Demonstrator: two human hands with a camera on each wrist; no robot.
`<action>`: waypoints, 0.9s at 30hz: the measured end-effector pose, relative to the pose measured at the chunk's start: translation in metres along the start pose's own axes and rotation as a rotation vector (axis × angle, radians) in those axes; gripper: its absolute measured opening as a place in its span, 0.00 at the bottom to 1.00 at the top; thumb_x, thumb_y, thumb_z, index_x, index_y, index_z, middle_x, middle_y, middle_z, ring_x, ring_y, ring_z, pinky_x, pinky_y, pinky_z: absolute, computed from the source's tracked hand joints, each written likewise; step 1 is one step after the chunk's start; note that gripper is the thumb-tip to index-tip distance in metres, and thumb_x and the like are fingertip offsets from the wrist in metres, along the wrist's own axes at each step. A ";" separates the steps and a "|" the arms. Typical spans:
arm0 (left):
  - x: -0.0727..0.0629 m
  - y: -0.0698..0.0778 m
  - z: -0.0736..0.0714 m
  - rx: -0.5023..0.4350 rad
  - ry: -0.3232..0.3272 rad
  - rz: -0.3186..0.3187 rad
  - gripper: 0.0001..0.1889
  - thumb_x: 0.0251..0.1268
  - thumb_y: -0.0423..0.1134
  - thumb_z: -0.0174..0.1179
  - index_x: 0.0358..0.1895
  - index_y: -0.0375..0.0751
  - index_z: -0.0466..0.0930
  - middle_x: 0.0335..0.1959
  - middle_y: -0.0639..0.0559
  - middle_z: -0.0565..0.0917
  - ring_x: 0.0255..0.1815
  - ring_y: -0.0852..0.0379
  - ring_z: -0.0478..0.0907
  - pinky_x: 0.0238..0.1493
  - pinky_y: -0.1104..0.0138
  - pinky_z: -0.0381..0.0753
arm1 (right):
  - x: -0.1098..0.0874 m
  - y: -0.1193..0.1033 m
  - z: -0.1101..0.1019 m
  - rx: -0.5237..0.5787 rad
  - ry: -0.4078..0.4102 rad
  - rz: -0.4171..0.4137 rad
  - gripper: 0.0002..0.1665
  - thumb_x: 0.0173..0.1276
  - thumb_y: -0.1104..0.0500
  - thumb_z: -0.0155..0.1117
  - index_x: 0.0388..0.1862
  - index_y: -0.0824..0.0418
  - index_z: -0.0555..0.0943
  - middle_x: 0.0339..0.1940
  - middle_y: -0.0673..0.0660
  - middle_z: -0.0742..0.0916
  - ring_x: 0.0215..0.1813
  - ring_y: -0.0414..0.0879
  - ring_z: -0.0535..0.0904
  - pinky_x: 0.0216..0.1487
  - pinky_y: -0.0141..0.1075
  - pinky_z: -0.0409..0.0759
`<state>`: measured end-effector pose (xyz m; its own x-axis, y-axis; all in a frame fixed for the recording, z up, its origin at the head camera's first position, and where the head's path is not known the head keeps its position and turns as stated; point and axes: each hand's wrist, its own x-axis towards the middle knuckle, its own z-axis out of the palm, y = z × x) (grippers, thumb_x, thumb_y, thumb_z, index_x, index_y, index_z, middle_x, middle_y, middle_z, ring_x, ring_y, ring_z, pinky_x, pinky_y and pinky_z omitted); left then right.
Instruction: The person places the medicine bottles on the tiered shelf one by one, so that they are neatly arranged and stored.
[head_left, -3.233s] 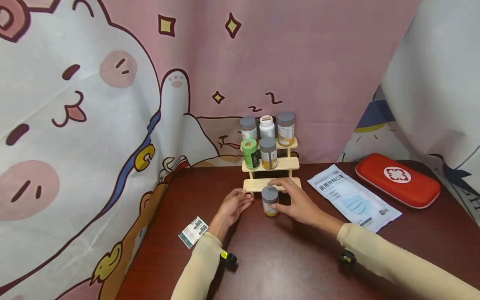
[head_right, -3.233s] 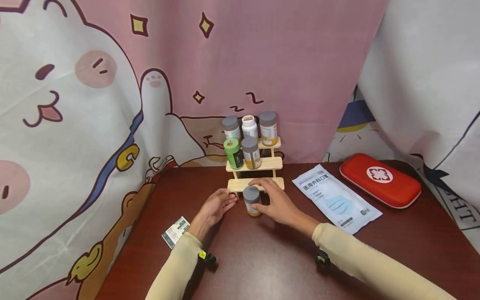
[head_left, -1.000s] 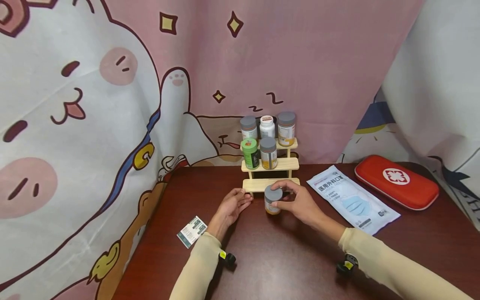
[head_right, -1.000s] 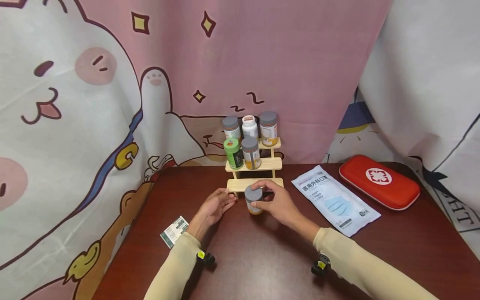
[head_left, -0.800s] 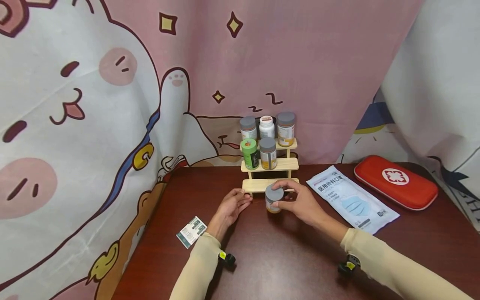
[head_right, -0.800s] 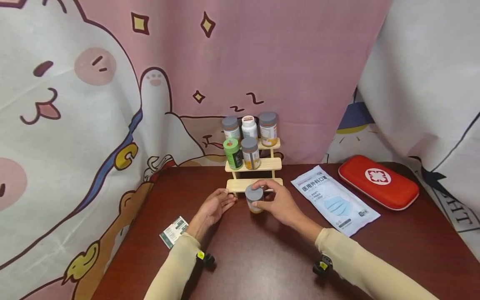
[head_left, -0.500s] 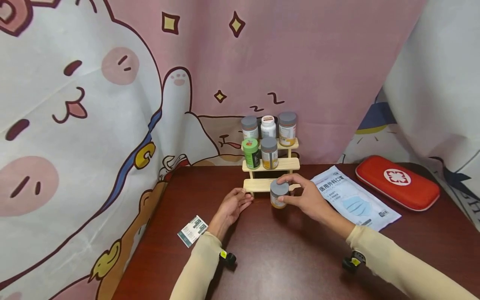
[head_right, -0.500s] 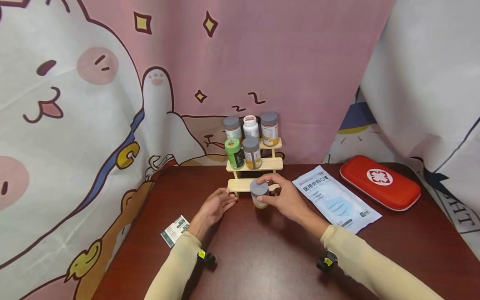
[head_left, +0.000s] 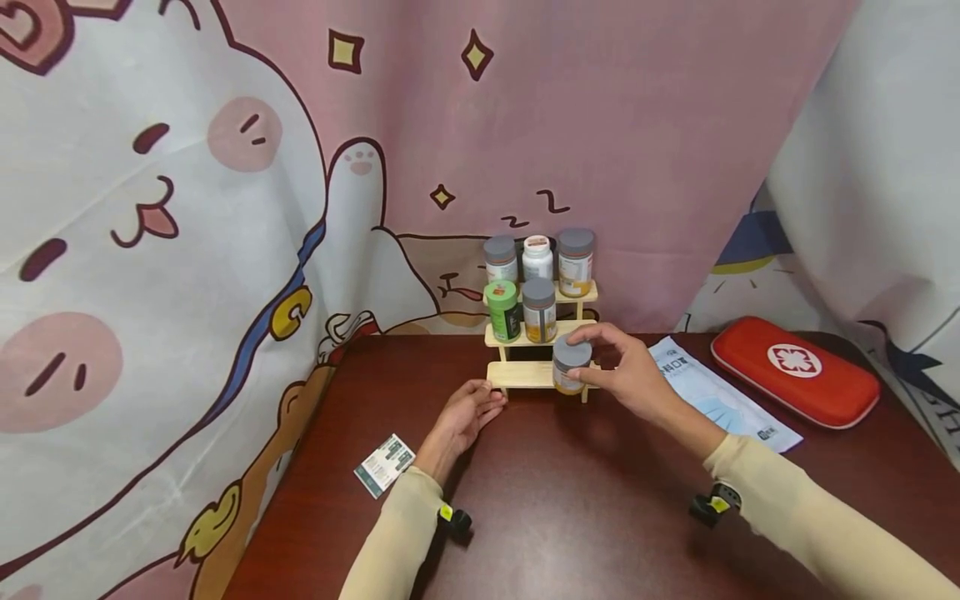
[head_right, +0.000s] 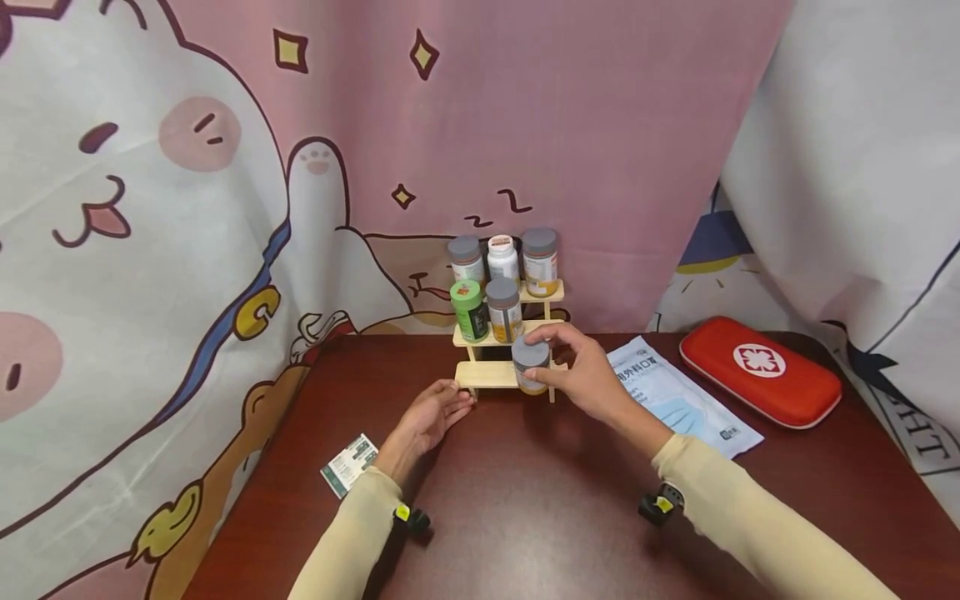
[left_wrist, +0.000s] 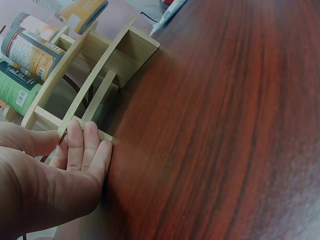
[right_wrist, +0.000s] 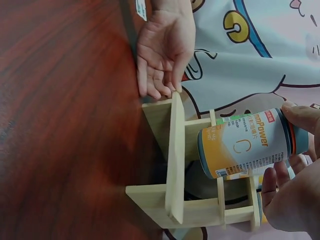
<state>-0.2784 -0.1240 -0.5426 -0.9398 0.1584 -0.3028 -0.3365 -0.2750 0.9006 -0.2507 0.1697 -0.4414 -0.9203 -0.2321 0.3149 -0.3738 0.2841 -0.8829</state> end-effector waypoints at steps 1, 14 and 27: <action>0.000 0.000 0.000 0.000 -0.001 0.000 0.02 0.85 0.36 0.52 0.48 0.44 0.74 0.35 0.53 0.87 0.46 0.56 0.88 0.73 0.52 0.81 | 0.001 0.000 -0.001 0.004 0.003 -0.003 0.26 0.65 0.61 0.80 0.60 0.54 0.82 0.58 0.54 0.85 0.49 0.47 0.85 0.48 0.33 0.85; -0.001 -0.001 0.001 0.003 0.001 0.019 0.02 0.84 0.36 0.52 0.49 0.43 0.74 0.36 0.53 0.87 0.47 0.55 0.88 0.73 0.52 0.81 | 0.015 -0.005 -0.017 -0.031 0.086 0.016 0.30 0.66 0.60 0.79 0.65 0.55 0.79 0.59 0.58 0.85 0.50 0.43 0.84 0.49 0.26 0.83; -0.001 -0.003 0.001 -0.006 0.009 0.017 0.04 0.84 0.36 0.53 0.45 0.47 0.75 0.34 0.55 0.87 0.45 0.57 0.88 0.69 0.56 0.85 | 0.028 0.000 -0.022 -0.008 0.154 0.080 0.39 0.65 0.58 0.80 0.74 0.54 0.76 0.69 0.56 0.80 0.45 0.40 0.80 0.39 0.27 0.82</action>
<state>-0.2770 -0.1227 -0.5444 -0.9460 0.1446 -0.2900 -0.3204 -0.2835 0.9039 -0.2794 0.1839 -0.4250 -0.9538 -0.0633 0.2938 -0.2988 0.3038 -0.9047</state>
